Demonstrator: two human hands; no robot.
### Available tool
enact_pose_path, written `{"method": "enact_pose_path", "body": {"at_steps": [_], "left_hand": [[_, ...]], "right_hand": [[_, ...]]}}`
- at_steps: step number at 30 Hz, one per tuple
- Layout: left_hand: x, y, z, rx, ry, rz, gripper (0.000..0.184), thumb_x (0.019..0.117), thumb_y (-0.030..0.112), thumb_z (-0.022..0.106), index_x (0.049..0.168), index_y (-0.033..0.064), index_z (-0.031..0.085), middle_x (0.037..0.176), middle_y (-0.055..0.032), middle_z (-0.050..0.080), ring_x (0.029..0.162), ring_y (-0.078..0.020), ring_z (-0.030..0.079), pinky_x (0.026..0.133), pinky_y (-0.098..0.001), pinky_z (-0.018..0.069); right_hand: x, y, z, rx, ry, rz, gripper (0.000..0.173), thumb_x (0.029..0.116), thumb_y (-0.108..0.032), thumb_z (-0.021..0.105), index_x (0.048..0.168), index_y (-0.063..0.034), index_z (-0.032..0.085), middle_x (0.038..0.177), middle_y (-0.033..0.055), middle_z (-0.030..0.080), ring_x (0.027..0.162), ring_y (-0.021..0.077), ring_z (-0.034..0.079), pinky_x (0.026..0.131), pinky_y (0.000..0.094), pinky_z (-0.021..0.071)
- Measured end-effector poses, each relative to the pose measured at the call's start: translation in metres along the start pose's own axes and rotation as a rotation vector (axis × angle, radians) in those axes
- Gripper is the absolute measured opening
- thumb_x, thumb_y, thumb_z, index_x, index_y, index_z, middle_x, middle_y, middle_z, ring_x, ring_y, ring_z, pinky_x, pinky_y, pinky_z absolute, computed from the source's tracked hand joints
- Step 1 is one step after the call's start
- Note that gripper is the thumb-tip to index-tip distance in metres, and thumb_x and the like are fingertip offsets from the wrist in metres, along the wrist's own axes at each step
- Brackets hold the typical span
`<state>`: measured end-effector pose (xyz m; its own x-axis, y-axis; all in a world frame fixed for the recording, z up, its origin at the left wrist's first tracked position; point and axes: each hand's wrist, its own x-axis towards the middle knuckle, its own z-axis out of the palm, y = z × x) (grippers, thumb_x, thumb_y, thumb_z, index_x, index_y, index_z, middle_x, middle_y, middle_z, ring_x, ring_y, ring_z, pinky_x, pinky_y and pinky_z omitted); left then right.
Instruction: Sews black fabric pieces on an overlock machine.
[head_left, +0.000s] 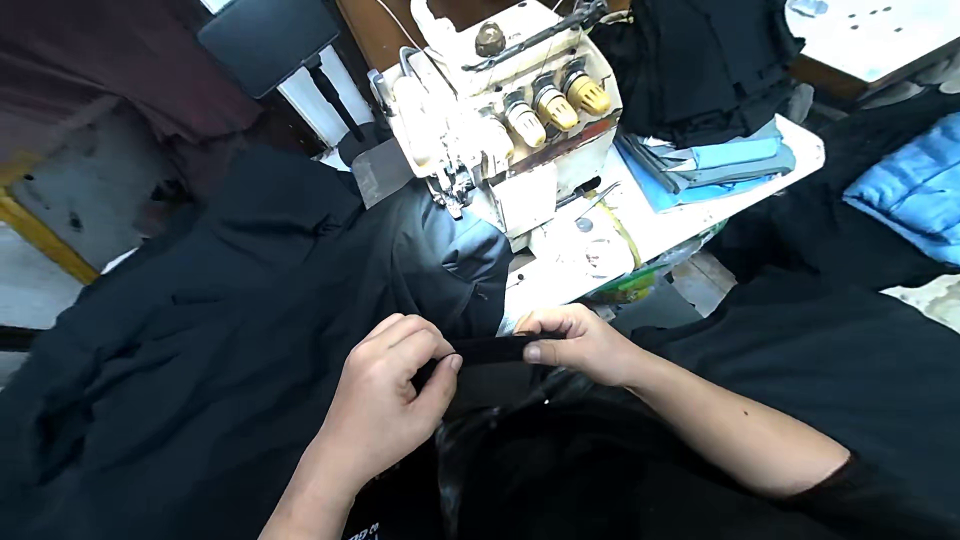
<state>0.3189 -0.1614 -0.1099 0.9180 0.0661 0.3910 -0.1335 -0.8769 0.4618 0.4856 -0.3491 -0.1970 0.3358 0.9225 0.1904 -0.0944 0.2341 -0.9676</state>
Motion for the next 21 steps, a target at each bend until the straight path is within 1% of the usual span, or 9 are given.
{"method": "enact_pose_path", "body": {"at_steps": [6, 8, 10, 12, 14, 15, 18, 19, 21], "left_hand": [[0.002, -0.005, 0.002, 0.015, 0.019, -0.064, 0.018, 0.0887, 0.02, 0.061, 0.076, 0.0091, 0.067, 0.079, 0.0012, 0.067, 0.083, 0.0032, 0.061, 0.076, -0.0098, 0.0468], [0.004, -0.005, 0.0, 0.093, -0.014, -0.103, 0.013, 0.0876, 0.019, 0.061, 0.082, 0.0086, 0.067, 0.077, 0.0001, 0.066, 0.075, 0.0012, 0.061, 0.071, -0.0113, 0.0484], [0.008, -0.006, -0.009, 0.239, -0.12, -0.088, 0.019, 0.0898, 0.017, 0.061, 0.098, 0.0048, 0.073, 0.082, -0.0058, 0.071, 0.075, -0.0132, 0.068, 0.072, -0.0271, 0.0567], [0.023, -0.005, -0.02, 0.352, -0.238, -0.075, 0.021, 0.0914, 0.013, 0.059, 0.099, 0.0017, 0.075, 0.083, -0.0113, 0.071, 0.078, -0.0271, 0.072, 0.072, -0.0434, 0.0596], [0.058, 0.014, -0.039, 0.357, -0.363, -0.234, 0.018, 0.0971, 0.003, 0.059, 0.1, -0.0071, 0.074, 0.093, -0.0234, 0.071, 0.091, -0.0417, 0.07, 0.083, -0.0574, 0.0542], [0.074, 0.014, -0.046, 0.351, -0.362, -0.276, 0.018, 0.0964, 0.002, 0.059, 0.098, -0.0096, 0.073, 0.095, -0.0262, 0.07, 0.095, -0.0441, 0.069, 0.084, -0.06, 0.0517], [0.105, -0.03, -0.04, 0.259, -0.095, -0.211, 0.015, 0.0903, 0.008, 0.056, 0.085, -0.0011, 0.067, 0.086, -0.0129, 0.067, 0.08, -0.0244, 0.064, 0.069, -0.0462, 0.0506], [0.115, -0.043, -0.032, 0.158, -0.018, -0.265, 0.015, 0.091, 0.008, 0.056, 0.084, 0.0003, 0.066, 0.085, -0.0094, 0.066, 0.079, -0.0173, 0.061, 0.069, -0.0401, 0.0483], [0.128, -0.067, -0.012, -0.046, 0.051, -0.361, 0.013, 0.0936, 0.008, 0.058, 0.084, 0.0025, 0.064, 0.083, -0.0038, 0.064, 0.074, -0.0075, 0.059, 0.069, -0.0296, 0.0514]], "right_hand": [[0.006, 0.007, 0.0, 0.053, 0.011, -0.014, 0.006, 0.094, -0.012, 0.065, 0.091, -0.0113, 0.071, 0.09, -0.0149, 0.066, 0.088, -0.0086, 0.061, 0.082, 0.0138, 0.051], [0.008, 0.009, 0.0, 0.056, 0.019, -0.017, 0.006, 0.0932, -0.012, 0.066, 0.09, -0.0114, 0.071, 0.09, -0.015, 0.066, 0.087, -0.0091, 0.06, 0.08, 0.0127, 0.0498], [0.013, 0.007, 0.001, 0.022, 0.041, 0.01, 0.007, 0.0921, -0.011, 0.066, 0.088, -0.0103, 0.072, 0.089, -0.0141, 0.064, 0.087, -0.0095, 0.058, 0.08, 0.0115, 0.0488], [0.022, 0.001, 0.002, -0.096, 0.085, 0.03, 0.011, 0.0925, -0.014, 0.068, 0.082, -0.0102, 0.068, 0.083, -0.0128, 0.06, 0.079, -0.0105, 0.054, 0.073, 0.0094, 0.045], [0.035, -0.007, 0.002, -0.261, 0.2, -0.022, 0.018, 0.0916, -0.02, 0.07, 0.078, -0.0096, 0.065, 0.078, -0.0107, 0.058, 0.074, -0.0098, 0.052, 0.068, 0.01, 0.0424], [0.043, -0.009, 0.001, -0.329, 0.272, -0.092, 0.02, 0.091, -0.021, 0.071, 0.077, -0.0074, 0.067, 0.083, -0.0068, 0.06, 0.081, -0.0057, 0.054, 0.073, 0.0135, 0.0443], [0.065, -0.015, -0.009, -0.425, 0.407, -0.195, 0.019, 0.0918, -0.015, 0.065, 0.077, -0.004, 0.071, 0.114, 0.0083, 0.063, 0.112, 0.0127, 0.056, 0.095, 0.0317, 0.0462], [0.071, -0.016, -0.013, -0.407, 0.421, -0.163, 0.02, 0.092, -0.012, 0.063, 0.075, -0.0036, 0.068, 0.114, 0.0089, 0.062, 0.11, 0.0127, 0.056, 0.092, 0.0316, 0.0467], [0.081, -0.015, -0.02, -0.292, 0.414, -0.033, 0.023, 0.0951, -0.006, 0.061, 0.072, -0.0066, 0.058, 0.088, 0.0014, 0.059, 0.083, 0.0047, 0.055, 0.074, 0.0236, 0.0471]]}}
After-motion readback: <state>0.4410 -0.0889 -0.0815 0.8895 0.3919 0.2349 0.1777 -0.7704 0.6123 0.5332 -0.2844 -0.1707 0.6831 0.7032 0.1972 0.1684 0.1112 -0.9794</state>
